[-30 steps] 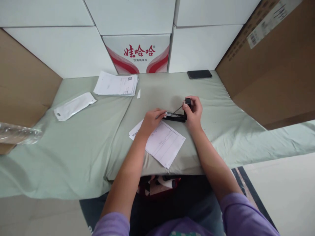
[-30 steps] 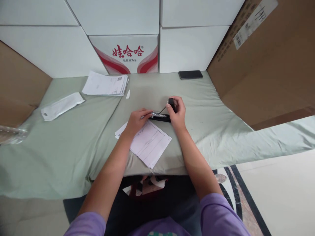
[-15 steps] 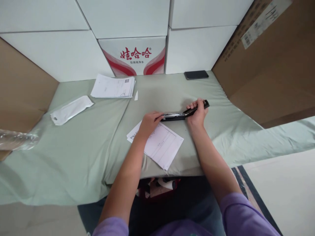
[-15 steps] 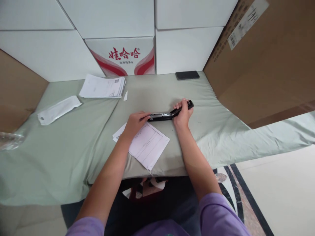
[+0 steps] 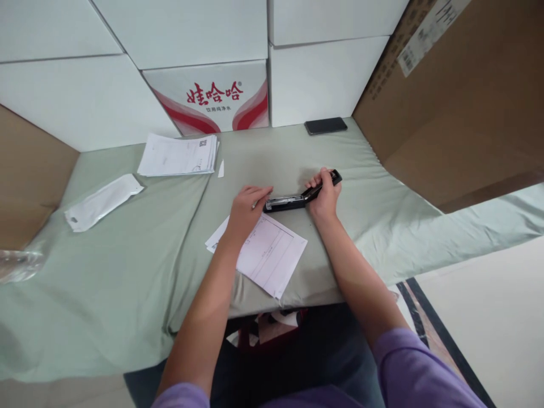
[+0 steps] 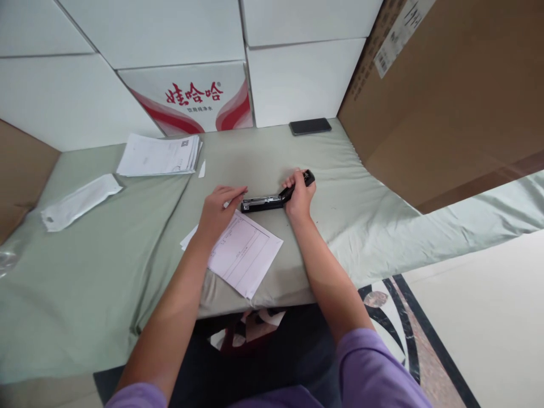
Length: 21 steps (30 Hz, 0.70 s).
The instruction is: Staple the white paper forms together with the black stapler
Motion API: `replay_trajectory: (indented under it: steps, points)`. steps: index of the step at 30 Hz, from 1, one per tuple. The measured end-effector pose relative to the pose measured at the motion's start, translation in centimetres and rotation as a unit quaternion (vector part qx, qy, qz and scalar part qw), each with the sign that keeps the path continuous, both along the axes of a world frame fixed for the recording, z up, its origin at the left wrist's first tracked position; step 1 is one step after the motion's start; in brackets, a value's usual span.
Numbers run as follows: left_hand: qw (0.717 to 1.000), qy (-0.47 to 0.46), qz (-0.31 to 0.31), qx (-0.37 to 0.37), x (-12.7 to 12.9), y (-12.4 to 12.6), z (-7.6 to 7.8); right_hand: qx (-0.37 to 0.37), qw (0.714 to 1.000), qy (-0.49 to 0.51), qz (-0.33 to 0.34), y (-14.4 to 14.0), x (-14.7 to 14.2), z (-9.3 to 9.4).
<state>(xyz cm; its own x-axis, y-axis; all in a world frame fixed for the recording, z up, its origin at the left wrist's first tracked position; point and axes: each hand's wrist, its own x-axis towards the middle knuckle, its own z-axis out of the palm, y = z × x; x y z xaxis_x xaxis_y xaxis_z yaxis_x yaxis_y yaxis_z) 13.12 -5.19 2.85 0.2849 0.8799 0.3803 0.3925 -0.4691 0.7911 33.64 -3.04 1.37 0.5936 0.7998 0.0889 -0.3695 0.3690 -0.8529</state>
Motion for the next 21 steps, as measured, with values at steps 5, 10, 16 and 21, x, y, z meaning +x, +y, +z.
replay_trajectory:
  steps: [5, 10, 16, 21]
  points:
    - [0.996, 0.062, -0.067, -0.018, 2.7, 1.7, 0.6, -0.002, 1.0, 0.026, 0.008, -0.1, -0.1, 0.2]
    - [0.992, 0.069, -0.101, -0.042, 4.6, 2.0, 0.1, 0.022, 0.999, 0.032, 0.017, 0.0, -0.1, 0.0]
    - [0.982, 0.159, -0.095, -0.035, 4.0, 1.2, -0.5, 0.031, 0.998, 0.045, 0.022, 0.2, 0.0, -0.5]
    - [0.971, 0.228, -0.077, 0.001, 3.8, 0.8, -0.3, 0.024, 0.998, 0.061, 0.024, 0.1, -0.1, -0.2]
